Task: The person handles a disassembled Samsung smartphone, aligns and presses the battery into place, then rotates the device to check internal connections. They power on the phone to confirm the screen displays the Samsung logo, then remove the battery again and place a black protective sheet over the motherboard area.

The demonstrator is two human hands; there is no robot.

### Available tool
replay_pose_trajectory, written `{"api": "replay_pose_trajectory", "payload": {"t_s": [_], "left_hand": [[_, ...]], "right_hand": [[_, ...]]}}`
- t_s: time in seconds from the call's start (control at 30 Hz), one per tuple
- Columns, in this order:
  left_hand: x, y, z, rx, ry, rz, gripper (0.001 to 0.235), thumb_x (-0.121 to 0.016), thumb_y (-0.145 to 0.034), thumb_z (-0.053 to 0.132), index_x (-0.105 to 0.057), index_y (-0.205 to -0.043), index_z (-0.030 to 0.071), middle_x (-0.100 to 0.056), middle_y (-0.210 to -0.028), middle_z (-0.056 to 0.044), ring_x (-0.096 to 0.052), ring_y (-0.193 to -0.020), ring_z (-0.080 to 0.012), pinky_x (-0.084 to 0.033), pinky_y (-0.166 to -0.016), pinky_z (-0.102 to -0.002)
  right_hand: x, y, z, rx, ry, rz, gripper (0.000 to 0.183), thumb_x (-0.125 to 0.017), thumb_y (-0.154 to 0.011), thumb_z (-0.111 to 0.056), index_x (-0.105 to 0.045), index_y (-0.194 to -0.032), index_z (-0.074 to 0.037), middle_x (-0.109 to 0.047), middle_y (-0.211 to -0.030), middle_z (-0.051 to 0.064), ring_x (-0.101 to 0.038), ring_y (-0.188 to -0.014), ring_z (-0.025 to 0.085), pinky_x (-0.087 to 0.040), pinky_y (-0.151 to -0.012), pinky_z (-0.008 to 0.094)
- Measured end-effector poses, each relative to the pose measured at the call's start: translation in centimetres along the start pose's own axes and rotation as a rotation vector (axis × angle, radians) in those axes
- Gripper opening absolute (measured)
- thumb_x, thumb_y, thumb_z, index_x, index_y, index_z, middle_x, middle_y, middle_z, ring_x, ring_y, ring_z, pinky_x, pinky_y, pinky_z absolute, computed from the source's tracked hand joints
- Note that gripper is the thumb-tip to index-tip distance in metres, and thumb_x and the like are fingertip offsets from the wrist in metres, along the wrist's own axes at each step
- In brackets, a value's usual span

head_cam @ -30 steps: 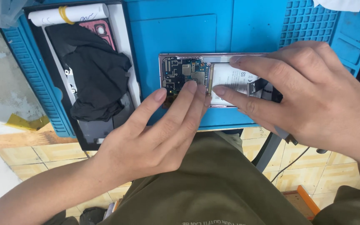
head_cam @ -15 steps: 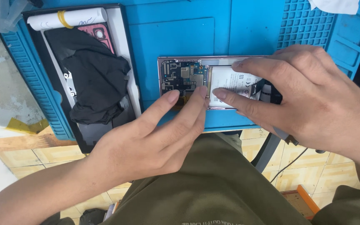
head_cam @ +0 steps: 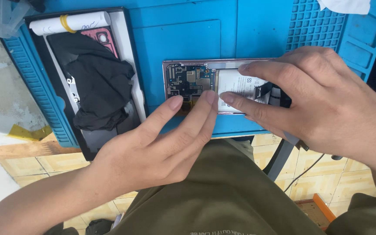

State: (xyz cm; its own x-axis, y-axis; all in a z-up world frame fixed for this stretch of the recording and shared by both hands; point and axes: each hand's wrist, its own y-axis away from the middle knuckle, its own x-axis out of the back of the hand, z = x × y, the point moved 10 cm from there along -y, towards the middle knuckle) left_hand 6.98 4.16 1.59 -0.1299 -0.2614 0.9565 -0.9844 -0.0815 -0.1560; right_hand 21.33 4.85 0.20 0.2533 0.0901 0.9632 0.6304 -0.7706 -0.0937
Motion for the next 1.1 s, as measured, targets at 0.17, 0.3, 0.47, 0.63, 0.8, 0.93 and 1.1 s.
{"api": "replay_pose_trajectory", "payload": {"t_s": [0.17, 0.3, 0.47, 0.63, 0.8, 0.93, 1.1], "left_hand": [[0.2, -0.2, 0.1, -0.001, -0.032, -0.007, 0.050, -0.039, -0.123, 0.029, -0.080, -0.145, 0.011, -0.073, -0.152, -0.008, -0.056, -0.148, -0.0180, -0.031, -0.131, -0.046], [0.2, -0.2, -0.7, 0.077, 0.039, 0.014, 0.054, -0.037, -0.122, 0.026, -0.081, -0.147, 0.009, -0.072, -0.150, -0.005, -0.062, -0.143, -0.0158, -0.037, -0.126, -0.040], [0.3, 0.0, -1.0, 0.124, 0.025, 0.033, 0.055, -0.034, -0.120, 0.024, -0.084, -0.140, 0.010, -0.076, -0.145, -0.002, -0.066, -0.139, -0.0135, -0.038, -0.124, -0.039], [0.3, 0.0, -1.1, 0.121, -0.008, 0.024, 0.054, -0.035, -0.121, 0.023, -0.084, -0.140, 0.011, -0.077, -0.142, -0.002, -0.066, -0.138, -0.0136, -0.037, -0.125, -0.039], [0.4, -0.3, -1.4, 0.116, -0.017, -0.003, 0.055, -0.033, -0.120, 0.024, -0.082, -0.141, 0.010, -0.077, -0.142, -0.002, -0.065, -0.139, -0.0124, -0.037, -0.124, -0.039], [0.3, -0.1, -1.2, 0.102, -0.009, 0.008, 0.054, -0.035, -0.121, 0.023, -0.082, -0.142, 0.010, -0.076, -0.145, -0.004, -0.065, -0.140, -0.0146, -0.037, -0.125, -0.040], [0.2, -0.1, -1.3, 0.122, -0.014, 0.019, 0.049, -0.039, -0.122, 0.022, -0.083, -0.141, 0.010, -0.077, -0.142, -0.003, -0.065, -0.139, -0.0141, -0.036, -0.127, -0.040]], "right_hand": [[0.1, -0.1, -0.1, 0.000, 0.014, -0.003, 0.035, -0.089, -0.115, -0.027, -0.075, -0.141, -0.009, -0.069, -0.141, 0.014, -0.065, -0.114, 0.036, -0.057, -0.088, 0.047], [0.0, 0.3, -0.1, 0.024, 0.066, -0.030, 0.034, -0.085, -0.113, -0.024, -0.077, -0.146, -0.025, -0.067, -0.143, 0.012, -0.064, -0.115, 0.036, -0.057, -0.089, 0.046], [-0.3, 0.6, 0.0, 0.017, 0.075, -0.044, 0.037, -0.084, -0.113, -0.026, -0.075, -0.149, -0.028, -0.066, -0.144, 0.012, -0.064, -0.116, 0.037, -0.058, -0.091, 0.047], [-0.3, 0.7, 0.1, 0.008, 0.060, -0.053, 0.042, -0.083, -0.112, -0.023, -0.072, -0.153, -0.027, -0.067, -0.146, 0.013, -0.065, -0.119, 0.038, -0.058, -0.091, 0.047], [0.2, 0.4, 0.1, 0.007, -0.039, -0.004, 0.034, -0.084, -0.113, -0.023, -0.076, -0.146, -0.017, -0.067, -0.143, 0.015, -0.064, -0.122, 0.039, -0.055, -0.092, 0.049], [0.1, 0.3, 0.1, 0.002, -0.054, -0.004, 0.034, -0.085, -0.113, -0.021, -0.075, -0.145, -0.014, -0.068, -0.143, 0.015, -0.063, -0.124, 0.039, -0.056, -0.093, 0.049], [-0.6, 1.0, 0.4, 0.005, -0.037, -0.061, 0.046, -0.085, -0.110, -0.024, -0.070, -0.152, -0.016, -0.064, -0.146, 0.016, -0.063, -0.120, 0.043, -0.052, -0.089, 0.048]]}}
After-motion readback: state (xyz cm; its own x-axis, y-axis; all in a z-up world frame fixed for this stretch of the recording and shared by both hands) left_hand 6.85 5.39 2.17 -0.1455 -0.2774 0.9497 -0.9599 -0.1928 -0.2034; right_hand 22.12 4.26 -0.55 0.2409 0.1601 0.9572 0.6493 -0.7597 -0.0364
